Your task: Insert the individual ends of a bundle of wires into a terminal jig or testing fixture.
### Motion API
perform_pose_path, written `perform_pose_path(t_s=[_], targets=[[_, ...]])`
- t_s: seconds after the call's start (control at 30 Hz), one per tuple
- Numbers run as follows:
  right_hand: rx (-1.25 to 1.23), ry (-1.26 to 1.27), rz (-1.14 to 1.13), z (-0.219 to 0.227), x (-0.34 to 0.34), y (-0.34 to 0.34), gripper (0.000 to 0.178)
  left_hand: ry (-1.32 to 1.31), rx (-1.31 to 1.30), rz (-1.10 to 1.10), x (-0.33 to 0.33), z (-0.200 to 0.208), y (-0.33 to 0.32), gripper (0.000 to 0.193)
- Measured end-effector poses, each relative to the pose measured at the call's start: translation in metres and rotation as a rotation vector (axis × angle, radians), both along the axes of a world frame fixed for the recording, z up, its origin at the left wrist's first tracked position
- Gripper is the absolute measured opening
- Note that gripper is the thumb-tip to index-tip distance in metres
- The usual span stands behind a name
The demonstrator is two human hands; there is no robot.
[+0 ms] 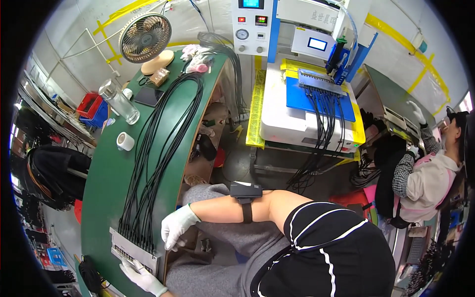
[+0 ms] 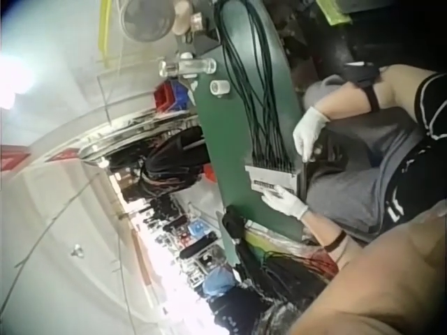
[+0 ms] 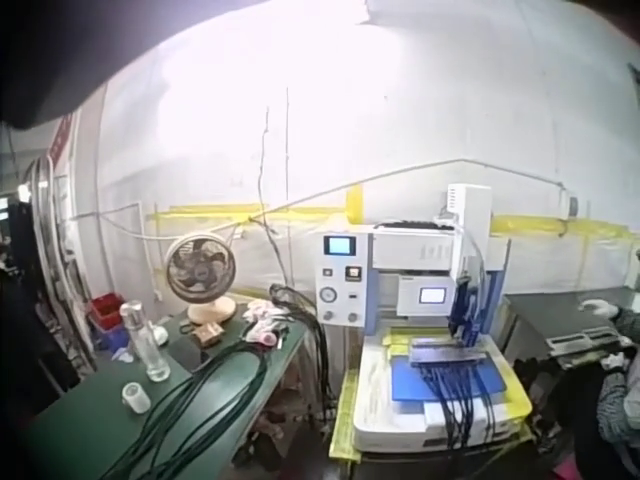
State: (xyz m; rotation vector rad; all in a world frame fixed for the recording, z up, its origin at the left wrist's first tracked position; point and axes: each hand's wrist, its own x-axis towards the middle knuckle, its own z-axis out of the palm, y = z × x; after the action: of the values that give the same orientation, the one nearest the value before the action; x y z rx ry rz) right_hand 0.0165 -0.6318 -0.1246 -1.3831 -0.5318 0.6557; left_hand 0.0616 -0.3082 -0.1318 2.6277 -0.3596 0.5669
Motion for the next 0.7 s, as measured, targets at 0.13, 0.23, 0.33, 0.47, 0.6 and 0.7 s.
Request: perform_pose_path(t_s=[0.13, 0.23, 0.33, 0.47, 0.6, 0.7], targets=[[-0.048, 0.024, -0.032, -0.003, 0.001, 0.002, 0.024, 0.101, -0.114, -0.036, -0.002, 0.0, -0.014, 0.045], [-0.108, 0.021, -0.016, 0.0, 0.001, 0.001, 0.022, 0.112, -0.103, -0.019, -0.001, -0.002, -0.012, 0.045], [-0.12, 0.013, -0.006, 0.0, 0.001, 0.003, 0.021, 0.11, 0.003, 0.013, 0.002, -0.004, -0.006, 0.045], [-0.093, 0.013, -0.011, -0.002, 0.0, 0.001, 0.02, 0.132, 0.024, 0.002, 0.003, -0.005, -0.005, 0.045], [-0.102, 0.027, -0.006, 0.0, 0.0, 0.001, 0.021, 0.144, -0.064, -0.012, 0.004, -0.011, -0.002, 0.045], [-0.116, 0.031, -0.005, 0.002, 0.0, 0.001, 0.02, 0.148, -0.068, -0.014, 0.006, -0.012, 0.0, 0.041]])
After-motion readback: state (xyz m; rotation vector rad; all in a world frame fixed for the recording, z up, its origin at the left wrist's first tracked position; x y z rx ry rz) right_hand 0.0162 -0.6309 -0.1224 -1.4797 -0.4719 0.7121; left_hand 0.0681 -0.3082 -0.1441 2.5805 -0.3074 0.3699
